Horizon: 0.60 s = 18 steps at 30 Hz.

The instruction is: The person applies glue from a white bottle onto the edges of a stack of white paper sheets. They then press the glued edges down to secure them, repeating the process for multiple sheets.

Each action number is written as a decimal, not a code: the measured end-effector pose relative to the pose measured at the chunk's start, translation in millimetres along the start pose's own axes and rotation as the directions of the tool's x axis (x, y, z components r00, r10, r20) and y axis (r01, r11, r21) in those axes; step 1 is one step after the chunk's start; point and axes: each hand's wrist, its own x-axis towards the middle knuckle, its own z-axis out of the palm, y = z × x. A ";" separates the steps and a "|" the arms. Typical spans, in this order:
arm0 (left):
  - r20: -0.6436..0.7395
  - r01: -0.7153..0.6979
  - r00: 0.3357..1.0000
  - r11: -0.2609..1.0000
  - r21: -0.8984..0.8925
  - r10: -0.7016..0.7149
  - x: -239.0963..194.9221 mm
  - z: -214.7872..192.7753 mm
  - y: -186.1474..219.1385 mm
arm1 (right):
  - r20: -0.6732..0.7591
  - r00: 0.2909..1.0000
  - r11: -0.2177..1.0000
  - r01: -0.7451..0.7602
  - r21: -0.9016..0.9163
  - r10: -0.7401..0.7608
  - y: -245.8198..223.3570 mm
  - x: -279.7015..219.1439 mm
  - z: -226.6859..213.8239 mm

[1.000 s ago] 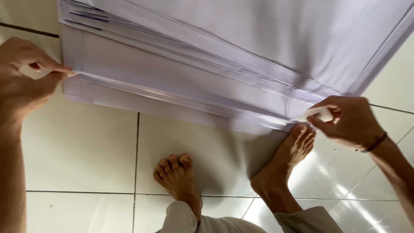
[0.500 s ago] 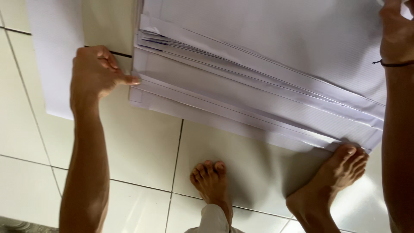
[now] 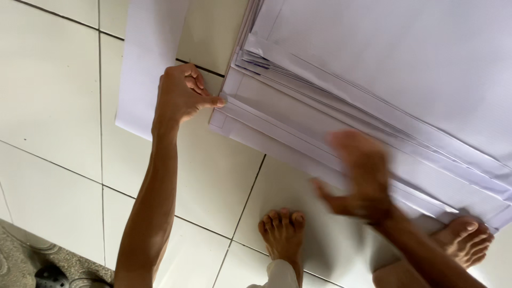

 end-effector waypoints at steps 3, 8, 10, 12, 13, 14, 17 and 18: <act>0.027 -0.037 0.999 0.999 -0.031 0.038 1.8 2.5 -4.3 | 0.408 0.868 0.957 0.282 0.065 -0.283 -67.2 20.0 99.6; -0.036 -0.057 0.998 0.998 -0.035 0.056 5.8 9.2 -21.9 | 0.571 0.781 0.931 0.356 -0.075 -0.253 -83.1 45.6 172.0; -0.013 -0.069 0.998 0.995 -0.067 0.068 -3.0 4.4 -6.6 | 0.592 0.771 0.935 0.345 -0.078 -0.235 -72.5 36.2 142.1; 0.001 -0.084 0.996 0.992 -0.098 0.085 -7.7 2.1 0.9 | 0.608 0.762 0.937 0.339 -0.081 -0.223 -56.0 20.9 102.2; -0.012 -0.076 0.997 0.993 -0.093 0.076 -7.2 3.1 0.5 | 0.654 0.731 0.928 0.354 -0.119 -0.195 -44.1 9.5 77.7; -0.024 -0.066 0.998 0.994 -0.089 0.064 -7.4 4.8 -0.7 | 0.698 0.697 0.917 0.367 -0.154 -0.162 -32.7 -3.3 53.1; -0.050 -0.082 0.996 0.988 -0.129 0.077 -7.6 8.4 -3.8 | 0.689 0.715 0.885 0.391 -0.252 -0.120 4.8 -45.5 -6.4; -0.048 -0.088 0.995 0.987 -0.135 0.082 -9.4 11.6 -6.0 | 0.690 0.715 0.882 0.394 -0.259 -0.116 5.5 -47.7 -8.8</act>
